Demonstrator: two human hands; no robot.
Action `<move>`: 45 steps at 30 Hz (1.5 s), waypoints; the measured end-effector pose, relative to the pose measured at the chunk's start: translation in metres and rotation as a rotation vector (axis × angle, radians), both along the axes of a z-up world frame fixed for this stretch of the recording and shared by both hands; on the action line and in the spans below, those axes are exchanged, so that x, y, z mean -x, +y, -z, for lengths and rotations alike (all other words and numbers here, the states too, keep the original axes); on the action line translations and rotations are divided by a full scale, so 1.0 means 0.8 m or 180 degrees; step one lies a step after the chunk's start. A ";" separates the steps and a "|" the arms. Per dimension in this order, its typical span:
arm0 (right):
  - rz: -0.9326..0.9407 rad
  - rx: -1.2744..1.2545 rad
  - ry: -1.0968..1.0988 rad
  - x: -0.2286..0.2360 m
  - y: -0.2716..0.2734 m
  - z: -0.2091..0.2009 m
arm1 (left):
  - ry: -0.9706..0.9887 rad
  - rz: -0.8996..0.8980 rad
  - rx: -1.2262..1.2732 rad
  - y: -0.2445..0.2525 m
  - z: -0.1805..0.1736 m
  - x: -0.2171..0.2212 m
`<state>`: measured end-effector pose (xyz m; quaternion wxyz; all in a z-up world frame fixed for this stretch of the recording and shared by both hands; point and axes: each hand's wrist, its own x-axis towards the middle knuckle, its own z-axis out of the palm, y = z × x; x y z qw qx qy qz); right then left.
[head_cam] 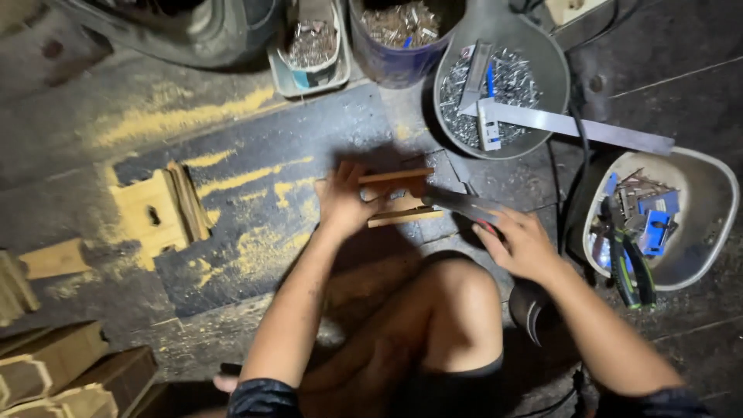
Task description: The person assembles small wooden boxes by hammering nails into pre-drilled holes and using a power drill to secure joints. They handle multiple unfinished wooden pieces, aligning them and fastening them together one at a time.
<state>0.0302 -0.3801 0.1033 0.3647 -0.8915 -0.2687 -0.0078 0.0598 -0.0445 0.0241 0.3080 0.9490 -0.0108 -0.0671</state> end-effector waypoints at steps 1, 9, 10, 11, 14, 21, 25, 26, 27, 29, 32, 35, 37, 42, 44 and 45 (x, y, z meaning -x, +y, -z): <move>0.0019 -0.0025 -0.0038 0.013 -0.008 -0.009 | -0.0038 0.0019 -0.0025 -0.005 -0.017 -0.003; 0.1015 -0.4825 0.2801 0.186 -0.019 -0.028 | -0.0226 0.1862 -0.1495 -0.097 -0.139 -0.001; 0.0963 -0.4815 0.2766 0.195 -0.016 -0.041 | -0.0278 0.1835 -0.1506 -0.098 -0.116 0.000; 0.0633 -0.5126 0.2773 0.203 -0.014 -0.054 | -0.1217 0.1553 -0.1787 -0.101 -0.093 -0.001; 0.0235 -0.5524 0.2782 0.224 -0.015 -0.095 | -0.0840 0.1492 -0.1690 -0.095 -0.099 -0.019; -0.0266 -0.5305 0.2802 0.246 -0.010 -0.115 | 0.0421 0.0618 0.2783 -0.025 -0.150 0.079; 0.0041 -0.4658 0.2939 0.240 0.025 -0.178 | 0.0726 -0.0007 0.4163 -0.024 -0.228 0.168; -0.0218 -0.4190 0.3100 0.242 0.028 -0.184 | 0.0681 0.0110 0.4531 -0.025 -0.241 0.185; -0.0470 -0.3713 0.3236 0.245 0.030 -0.189 | 0.0633 0.0236 0.4897 -0.026 -0.253 0.203; -0.0727 -0.3540 0.2982 0.248 0.060 -0.265 | 0.0450 0.0541 0.4831 -0.016 -0.260 0.224; -0.0905 -0.3036 0.2573 0.270 0.053 -0.256 | 0.0192 0.1050 0.4539 0.002 -0.258 0.243; -0.0978 -0.2537 0.2299 0.279 0.063 -0.287 | 0.0010 0.1357 0.4222 0.011 -0.291 0.261; -0.1084 -0.2366 0.2169 0.288 0.080 -0.334 | -0.0057 0.1489 0.4136 0.014 -0.316 0.277; -0.1455 -0.1526 0.2431 0.308 0.085 -0.384 | -0.0319 0.1605 0.3971 0.018 -0.338 0.297; -0.1406 -0.1438 0.2470 0.318 0.076 -0.346 | -0.0484 0.1612 0.3929 0.020 -0.331 0.300; -0.1344 -0.1362 0.2524 0.321 0.071 -0.327 | -0.0626 0.1615 0.3889 0.020 -0.327 0.300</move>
